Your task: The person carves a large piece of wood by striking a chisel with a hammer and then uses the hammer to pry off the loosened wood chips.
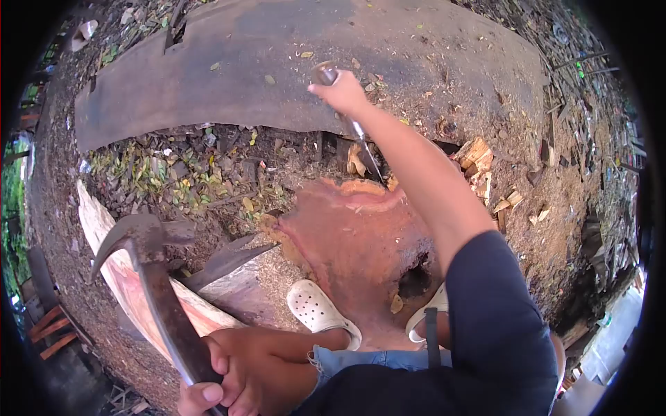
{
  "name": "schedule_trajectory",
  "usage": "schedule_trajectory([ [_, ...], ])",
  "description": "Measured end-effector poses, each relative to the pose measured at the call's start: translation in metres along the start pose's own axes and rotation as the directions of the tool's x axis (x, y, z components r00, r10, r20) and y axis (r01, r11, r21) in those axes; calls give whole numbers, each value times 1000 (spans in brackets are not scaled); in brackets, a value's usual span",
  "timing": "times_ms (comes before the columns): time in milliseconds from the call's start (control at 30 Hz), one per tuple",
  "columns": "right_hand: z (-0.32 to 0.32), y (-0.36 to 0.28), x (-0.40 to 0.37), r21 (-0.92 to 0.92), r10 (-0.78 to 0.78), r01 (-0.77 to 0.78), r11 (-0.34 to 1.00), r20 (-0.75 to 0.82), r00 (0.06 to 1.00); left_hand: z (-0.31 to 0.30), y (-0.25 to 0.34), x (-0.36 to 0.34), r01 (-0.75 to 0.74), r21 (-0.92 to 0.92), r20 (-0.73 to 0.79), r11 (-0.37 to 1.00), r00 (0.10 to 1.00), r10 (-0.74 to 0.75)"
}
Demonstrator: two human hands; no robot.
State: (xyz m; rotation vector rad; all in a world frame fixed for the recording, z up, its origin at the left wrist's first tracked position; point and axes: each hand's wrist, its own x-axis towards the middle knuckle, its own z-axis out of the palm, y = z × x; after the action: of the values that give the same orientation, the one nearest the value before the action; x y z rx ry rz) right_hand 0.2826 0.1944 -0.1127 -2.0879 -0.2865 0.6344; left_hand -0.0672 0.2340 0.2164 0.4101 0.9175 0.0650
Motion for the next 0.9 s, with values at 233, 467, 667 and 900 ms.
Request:
schedule_trajectory([
  [233,-84,6,-184,424,-511,479,769,-42,858,-20,2,9,49,-34,69,998,996,-47],
  [467,-93,85,-164,575,176,135,807,-452,874,-13,-13,3,120,69,132,990,983,-129],
  [667,-156,31,-171,648,-133,541,536,-567,813,-8,-22,-7,137,137,156,981,975,-158],
  [900,-173,28,-189,710,-468,422,564,-146,872,2,-26,-5,121,-10,124,993,985,-119],
])
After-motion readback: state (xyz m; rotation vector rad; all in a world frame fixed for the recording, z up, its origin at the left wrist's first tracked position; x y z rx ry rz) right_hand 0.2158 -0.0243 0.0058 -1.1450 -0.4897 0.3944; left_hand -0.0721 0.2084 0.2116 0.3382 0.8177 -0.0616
